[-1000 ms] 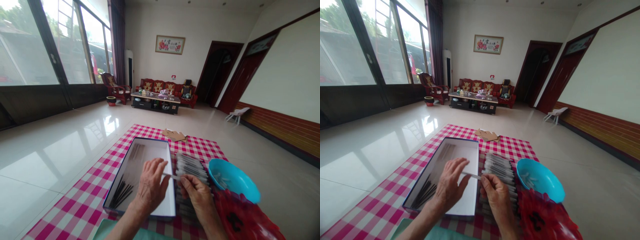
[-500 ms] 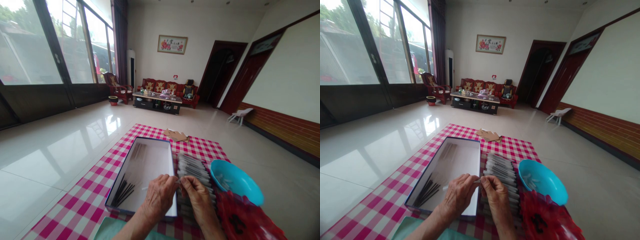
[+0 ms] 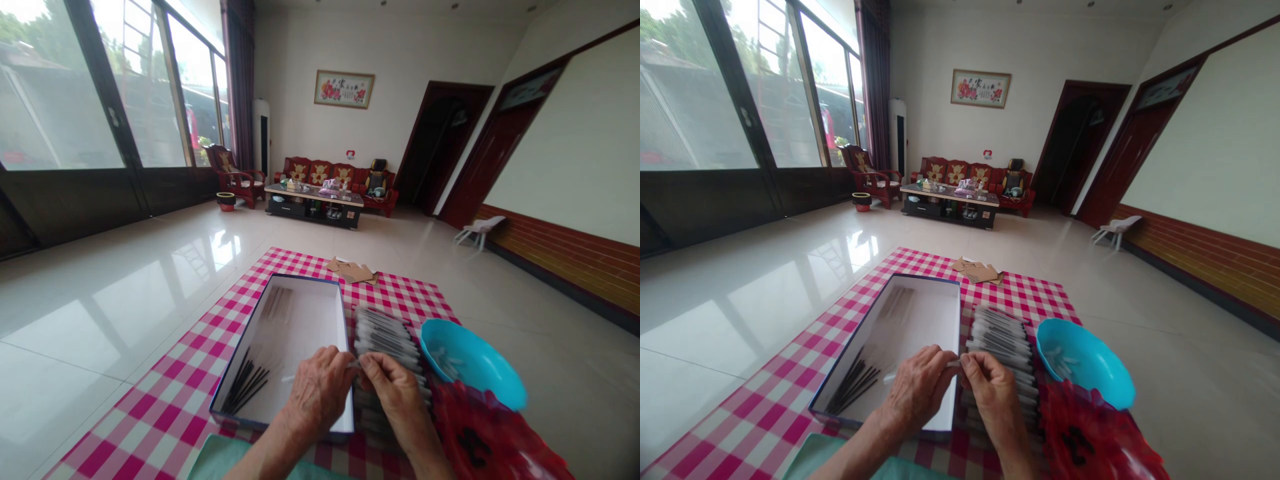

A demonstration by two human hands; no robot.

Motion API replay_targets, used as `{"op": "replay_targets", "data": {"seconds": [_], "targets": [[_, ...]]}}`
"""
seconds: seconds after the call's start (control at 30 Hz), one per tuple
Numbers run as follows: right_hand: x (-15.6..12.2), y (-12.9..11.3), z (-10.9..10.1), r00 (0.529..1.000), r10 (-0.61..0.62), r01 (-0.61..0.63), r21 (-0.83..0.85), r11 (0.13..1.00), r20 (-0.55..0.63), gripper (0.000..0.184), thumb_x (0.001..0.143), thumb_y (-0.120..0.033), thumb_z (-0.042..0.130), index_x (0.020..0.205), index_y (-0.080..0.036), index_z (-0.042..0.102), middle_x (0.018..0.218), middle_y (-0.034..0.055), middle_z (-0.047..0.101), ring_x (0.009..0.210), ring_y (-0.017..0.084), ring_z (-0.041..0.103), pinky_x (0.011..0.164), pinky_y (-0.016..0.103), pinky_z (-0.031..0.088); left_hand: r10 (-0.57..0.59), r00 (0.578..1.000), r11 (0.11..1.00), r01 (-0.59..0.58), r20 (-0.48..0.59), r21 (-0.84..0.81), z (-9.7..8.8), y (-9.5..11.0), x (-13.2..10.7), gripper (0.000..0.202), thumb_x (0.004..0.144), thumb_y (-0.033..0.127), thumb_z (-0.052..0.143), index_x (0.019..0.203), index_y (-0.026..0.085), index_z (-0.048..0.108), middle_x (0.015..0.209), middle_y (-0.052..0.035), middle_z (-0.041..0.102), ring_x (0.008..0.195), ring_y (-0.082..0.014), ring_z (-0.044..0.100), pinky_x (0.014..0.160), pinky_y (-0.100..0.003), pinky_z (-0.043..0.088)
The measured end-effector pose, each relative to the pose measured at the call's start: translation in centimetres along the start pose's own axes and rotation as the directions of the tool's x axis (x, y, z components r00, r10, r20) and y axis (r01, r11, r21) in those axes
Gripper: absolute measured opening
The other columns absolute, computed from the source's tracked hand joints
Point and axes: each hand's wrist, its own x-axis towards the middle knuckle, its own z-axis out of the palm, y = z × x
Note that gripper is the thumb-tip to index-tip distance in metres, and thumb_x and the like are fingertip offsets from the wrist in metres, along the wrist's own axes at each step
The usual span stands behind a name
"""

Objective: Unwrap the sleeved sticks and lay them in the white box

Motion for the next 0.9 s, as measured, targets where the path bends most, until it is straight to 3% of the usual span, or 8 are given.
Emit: {"op": "replay_targets", "data": {"seconds": [0.2,0.3,0.37,0.43,0.53,0.6,0.8,0.9], "targets": [[0.1,0.3,-0.7,0.993,-0.098,0.100,-0.030,0.995,0.067,0.022,0.074,-0.041,0.065,0.083,-0.021,0.070,0.078,0.0022,0.068,0.073,0.019,0.062,0.070,0.027,0.051,0.043,0.999,0.999,-0.043,-0.001,0.017,-0.2,-0.3,0.1,0.019,0.093,0.028,0.038,0.085,0.021,0.054,0.073,-0.0003,0.057,0.069,-0.0151,0.053,0.062,-0.026,0.037],[0.1,0.4,-0.9,0.976,-0.176,0.180,-0.016,0.984,0.124,0.019,0.077,-0.037,0.064,0.088,-0.023,0.069,0.091,0.0026,0.067,0.088,0.021,0.061,0.082,0.029,0.048,0.044,0.999,0.998,-0.044,0.005,0.053,-0.4,-0.3,0.2,0.019,0.093,0.029,0.038,0.087,0.023,0.055,0.072,-0.0001,0.057,0.069,-0.0153,0.052,0.059,-0.026,0.035],[0.2,0.5,-0.9,0.976,-0.168,0.166,0.027,0.986,0.137,0.024,0.077,-0.037,0.063,0.097,-0.023,0.066,0.099,0.0032,0.066,0.093,0.021,0.060,0.084,0.030,0.048,0.038,0.999,0.996,-0.039,0.006,0.074,-0.4,-0.2,0.1,0.019,0.093,0.030,0.038,0.090,0.024,0.056,0.073,-0.0001,0.057,0.070,-0.0158,0.051,0.058,-0.026,0.034],[0.2,0.7,-0.6,0.986,-0.124,0.120,0.038,0.992,0.116,0.029,0.077,-0.041,0.062,0.099,-0.022,0.063,0.094,0.0038,0.066,0.087,0.021,0.061,0.078,0.030,0.050,0.029,1.000,0.996,-0.029,0.006,0.084,-0.4,-0.2,0.1,0.018,0.093,0.029,0.039,0.091,0.025,0.056,0.073,-0.0003,0.058,0.071,-0.0164,0.051,0.058,-0.026,0.034],[0.3,1.1,-0.4,0.993,-0.105,0.109,-0.094,0.990,0.050,0.028,0.078,-0.045,0.059,0.082,-0.018,0.064,0.069,0.0018,0.063,0.067,0.018,0.059,0.064,0.027,0.049,0.021,1.000,0.998,-0.021,0.001,0.066,-0.4,-0.1,0.0,0.017,0.092,0.028,0.039,0.091,0.025,0.056,0.074,-0.0003,0.059,0.071,-0.0169,0.052,0.060,-0.026,0.035],[0.2,1.1,-0.3,0.992,-0.121,0.124,-0.155,0.980,0.028,0.029,0.078,-0.046,0.059,0.076,-0.018,0.065,0.064,0.0014,0.061,0.064,0.017,0.057,0.061,0.026,0.047,0.019,1.000,0.999,-0.018,-0.018,0.031,-0.5,-0.1,0.0,0.015,0.092,0.028,0.040,0.095,0.024,0.054,0.076,-0.0001,0.060,0.072,-0.0168,0.052,0.062,-0.027,0.036],[-0.2,0.3,-0.2,0.992,-0.093,0.091,0.030,0.995,0.086,0.029,0.075,-0.041,0.064,0.095,-0.020,0.065,0.090,0.0051,0.068,0.085,0.023,0.061,0.080,0.033,0.048,-0.004,1.000,1.000,0.004,-0.010,0.003,-1.0,-0.2,0.2,0.017,0.093,0.027,0.037,0.091,0.022,0.053,0.076,-0.0006,0.060,0.073,-0.0164,0.053,0.064,-0.026,0.037],[-0.2,0.2,0.0,0.993,-0.071,0.063,0.077,0.995,0.100,0.034,0.074,-0.043,0.064,0.098,-0.020,0.063,0.090,0.0049,0.068,0.082,0.022,0.062,0.077,0.033,0.050,0.002,1.000,1.000,-0.002,-0.005,0.017,-1.1,-0.1,0.3,0.017,0.093,0.025,0.037,0.091,0.022,0.054,0.078,-0.0012,0.059,0.073,-0.0162,0.052,0.065,-0.026,0.037]]}}
